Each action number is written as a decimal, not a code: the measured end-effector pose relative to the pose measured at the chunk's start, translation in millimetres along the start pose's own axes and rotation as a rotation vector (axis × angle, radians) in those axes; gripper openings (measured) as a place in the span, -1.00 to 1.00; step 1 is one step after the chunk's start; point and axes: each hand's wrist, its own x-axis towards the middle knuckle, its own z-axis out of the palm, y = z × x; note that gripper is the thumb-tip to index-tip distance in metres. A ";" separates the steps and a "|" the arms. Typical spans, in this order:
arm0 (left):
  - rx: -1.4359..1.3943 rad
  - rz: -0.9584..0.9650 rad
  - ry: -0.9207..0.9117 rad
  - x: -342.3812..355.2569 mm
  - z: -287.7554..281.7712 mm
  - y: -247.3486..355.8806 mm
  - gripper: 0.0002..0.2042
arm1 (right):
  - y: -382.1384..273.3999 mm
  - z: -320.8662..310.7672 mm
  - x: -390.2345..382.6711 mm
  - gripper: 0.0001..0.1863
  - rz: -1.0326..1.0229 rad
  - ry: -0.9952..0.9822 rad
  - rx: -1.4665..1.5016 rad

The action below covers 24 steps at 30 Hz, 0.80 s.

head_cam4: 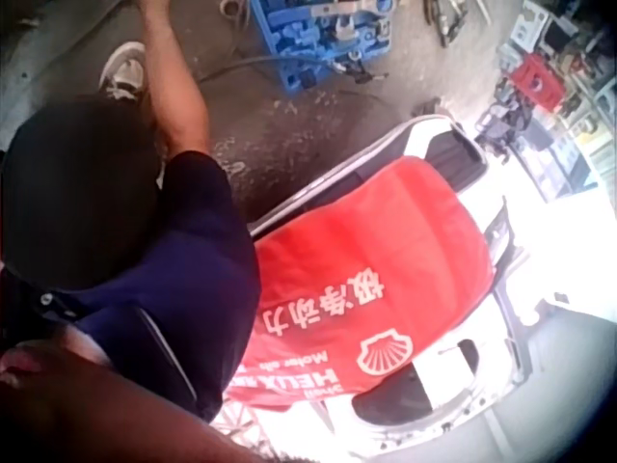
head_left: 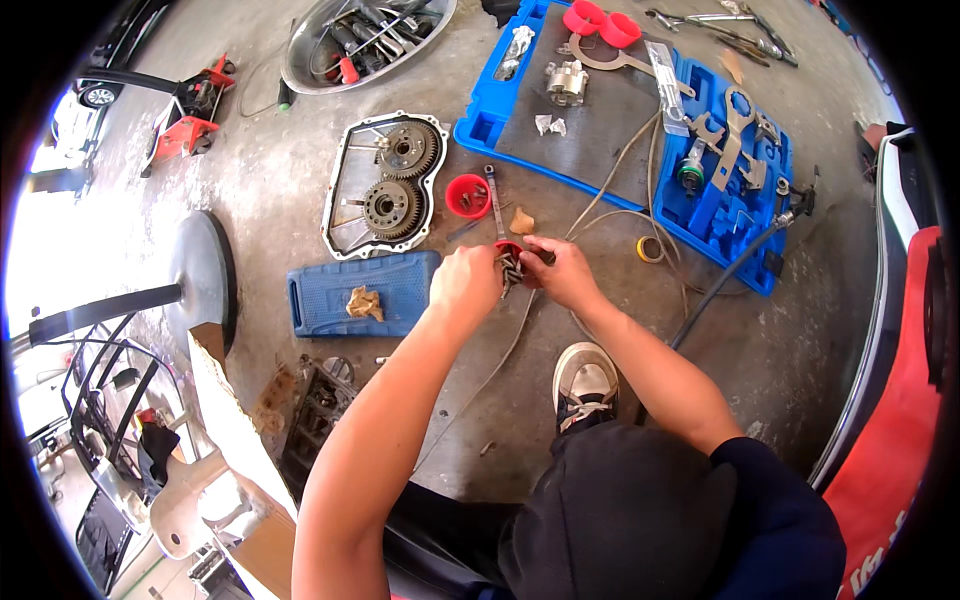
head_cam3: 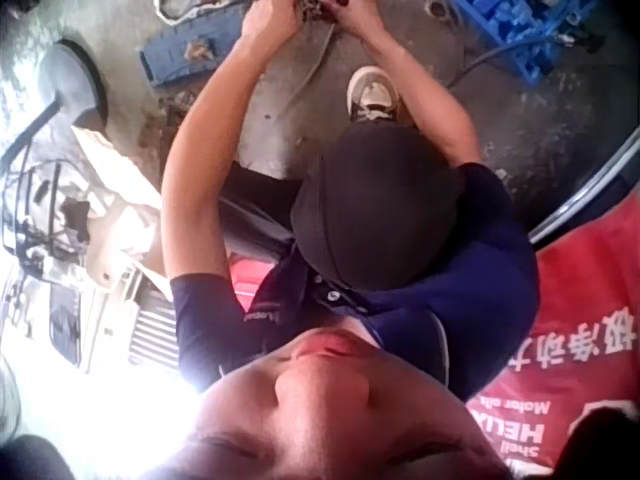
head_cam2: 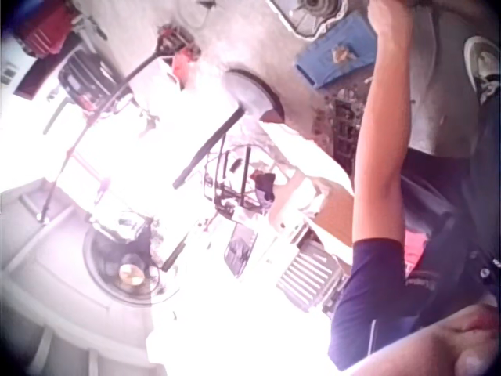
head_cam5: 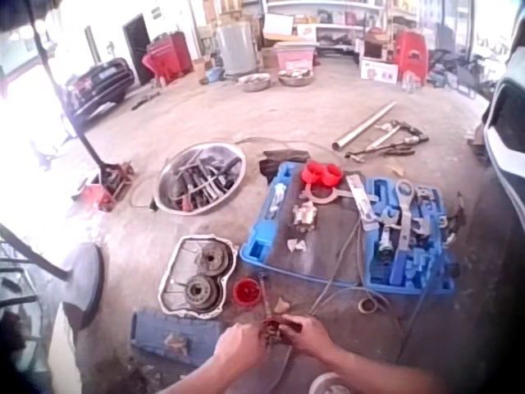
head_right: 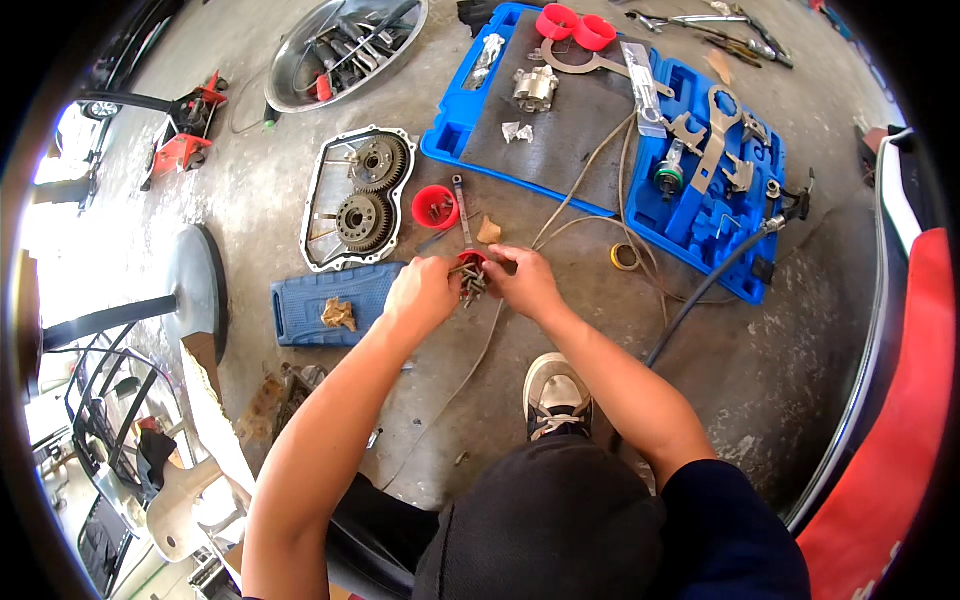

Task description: The person cleans and reassembles engine components, using a wrench and a power drill on a cylinder head.

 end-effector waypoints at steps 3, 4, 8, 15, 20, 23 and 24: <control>0.095 0.003 -0.067 8.2 -3.7 -4.2 -0.78 | -6.6 3.2 -0.9 -0.63 0.053 -0.026 0.099; 0.116 0.031 -0.105 10.5 -6.2 -5.4 -0.75 | -9.4 2.5 -2.3 -0.63 0.056 -0.024 0.099; 0.002 0.005 -0.242 19.9 -27.7 -5.3 -0.63 | -20.3 -6.3 -11.5 -0.65 0.116 0.008 0.166; -0.374 -0.193 -0.280 17.0 -39.6 -35.3 -0.73 | -42.9 -3.2 -7.2 -0.74 -0.054 -0.098 -0.172; -1.068 -0.433 -0.171 9.2 -34.4 -27.8 -0.77 | -40.2 10.1 5.5 -0.77 -0.243 -0.154 -0.415; -1.390 -0.392 0.023 11.1 -21.9 -30.8 -0.77 | -48.2 24.7 5.2 -0.78 -0.196 -0.212 -0.422; -1.450 -0.378 0.095 12.4 -16.5 -29.3 -0.77 | -49.9 27.9 2.6 -0.78 -0.141 -0.232 -0.397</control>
